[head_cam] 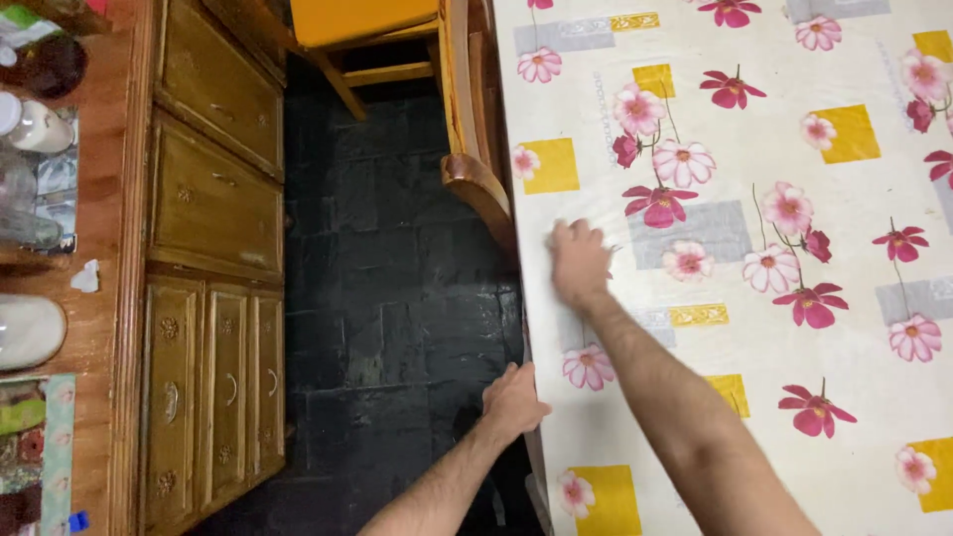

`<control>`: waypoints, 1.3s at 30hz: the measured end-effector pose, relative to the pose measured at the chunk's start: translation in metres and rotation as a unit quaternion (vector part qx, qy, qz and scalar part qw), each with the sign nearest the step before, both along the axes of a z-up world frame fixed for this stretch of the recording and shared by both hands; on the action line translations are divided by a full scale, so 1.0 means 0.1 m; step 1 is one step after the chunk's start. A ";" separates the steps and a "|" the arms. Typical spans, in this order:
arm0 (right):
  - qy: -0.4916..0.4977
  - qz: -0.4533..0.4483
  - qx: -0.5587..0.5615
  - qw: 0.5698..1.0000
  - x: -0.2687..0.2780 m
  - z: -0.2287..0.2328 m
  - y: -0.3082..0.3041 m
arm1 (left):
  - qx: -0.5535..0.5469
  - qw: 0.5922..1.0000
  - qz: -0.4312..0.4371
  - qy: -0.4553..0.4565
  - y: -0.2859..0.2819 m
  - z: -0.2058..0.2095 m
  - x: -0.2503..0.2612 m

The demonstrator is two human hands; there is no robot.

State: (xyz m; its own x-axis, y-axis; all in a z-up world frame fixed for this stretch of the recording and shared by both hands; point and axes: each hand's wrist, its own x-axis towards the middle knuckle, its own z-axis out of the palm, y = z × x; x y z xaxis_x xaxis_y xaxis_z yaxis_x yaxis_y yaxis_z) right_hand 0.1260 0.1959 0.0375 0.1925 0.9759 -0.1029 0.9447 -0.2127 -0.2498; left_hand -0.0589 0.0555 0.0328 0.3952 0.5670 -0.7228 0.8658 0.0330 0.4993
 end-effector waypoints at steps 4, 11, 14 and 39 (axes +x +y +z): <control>-0.006 0.044 0.049 0.998 -0.07 -0.16 -0.45 | 0.019 1.000 -0.007 0.002 0.35 0.40 0.09; 0.053 -0.006 0.110 0.993 0.14 -0.58 -1.78 | 0.198 0.980 -0.020 -0.017 0.85 0.70 0.55; 0.073 -0.090 0.156 0.981 0.38 -0.49 -2.20 | 0.280 0.958 -0.061 0.005 1.00 0.39 0.74; -0.095 -0.138 0.098 0.981 0.03 -0.10 0.49 | 0.370 0.853 -0.337 -0.150 2.65 0.44 0.97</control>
